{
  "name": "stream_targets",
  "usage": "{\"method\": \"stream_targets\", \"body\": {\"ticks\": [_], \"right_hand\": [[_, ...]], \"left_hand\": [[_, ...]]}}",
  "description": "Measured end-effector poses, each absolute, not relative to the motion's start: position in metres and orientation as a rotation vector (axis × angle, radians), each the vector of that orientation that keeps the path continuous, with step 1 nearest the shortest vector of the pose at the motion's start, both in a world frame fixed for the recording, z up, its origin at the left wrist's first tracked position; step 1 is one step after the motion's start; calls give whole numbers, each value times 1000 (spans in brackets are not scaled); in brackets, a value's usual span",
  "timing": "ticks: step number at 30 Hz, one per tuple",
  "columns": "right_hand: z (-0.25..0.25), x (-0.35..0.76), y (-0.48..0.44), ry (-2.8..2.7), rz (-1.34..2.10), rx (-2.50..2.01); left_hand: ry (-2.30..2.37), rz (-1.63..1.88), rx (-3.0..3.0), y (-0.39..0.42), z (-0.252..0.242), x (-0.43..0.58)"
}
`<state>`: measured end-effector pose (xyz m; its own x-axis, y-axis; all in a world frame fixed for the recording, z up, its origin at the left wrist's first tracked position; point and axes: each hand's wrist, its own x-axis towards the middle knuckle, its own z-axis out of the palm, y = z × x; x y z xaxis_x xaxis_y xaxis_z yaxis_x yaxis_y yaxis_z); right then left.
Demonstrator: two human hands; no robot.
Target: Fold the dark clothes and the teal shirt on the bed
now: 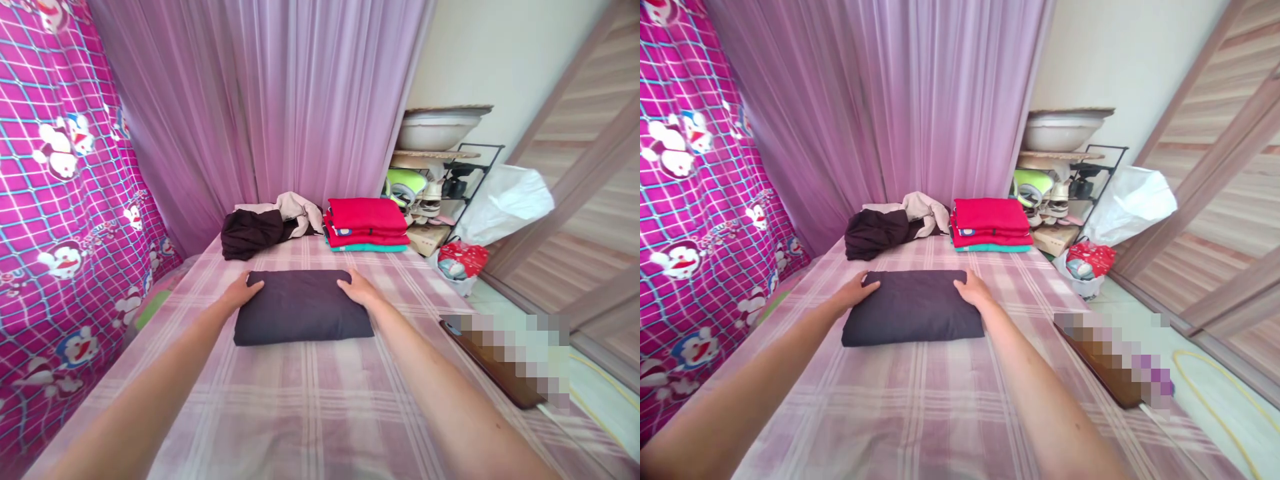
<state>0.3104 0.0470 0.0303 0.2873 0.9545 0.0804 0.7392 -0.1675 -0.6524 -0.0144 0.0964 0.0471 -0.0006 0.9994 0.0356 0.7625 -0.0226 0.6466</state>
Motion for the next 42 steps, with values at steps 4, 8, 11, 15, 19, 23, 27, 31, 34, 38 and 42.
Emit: {"method": "stream_targets", "body": {"ticks": [4,8,11,15,19,23,27,31,34,38,42], "right_hand": [[14,299,35,-1562,203,-1956],[16,286,27,-1646,105,-2158],[26,279,19,-1708,95,-2355],[49,261,19,-1800,-92,-2281],[54,227,37,-1938,-75,-1956],[30,208,51,-2052,147,-1970],[14,211,52,-2031,202,-2011],[11,228,43,-1977,180,-2114],[7,245,31,-1865,167,-2272],[1,259,16,-1877,146,-2277],[2,258,5,-1895,124,-2247]], "left_hand": [[1849,697,1955,93,24,-15],[1908,495,2099,89,29,-8],[2014,254,2214,78,46,0],[2079,249,2497,52,63,26],[1919,237,2612,30,46,63],[1951,290,2552,24,17,75],[1924,255,2488,27,12,69],[1931,226,2390,30,16,64],[1944,236,2350,33,15,59],[2031,267,2265,43,12,46],[2093,227,2076,59,11,32]]}}
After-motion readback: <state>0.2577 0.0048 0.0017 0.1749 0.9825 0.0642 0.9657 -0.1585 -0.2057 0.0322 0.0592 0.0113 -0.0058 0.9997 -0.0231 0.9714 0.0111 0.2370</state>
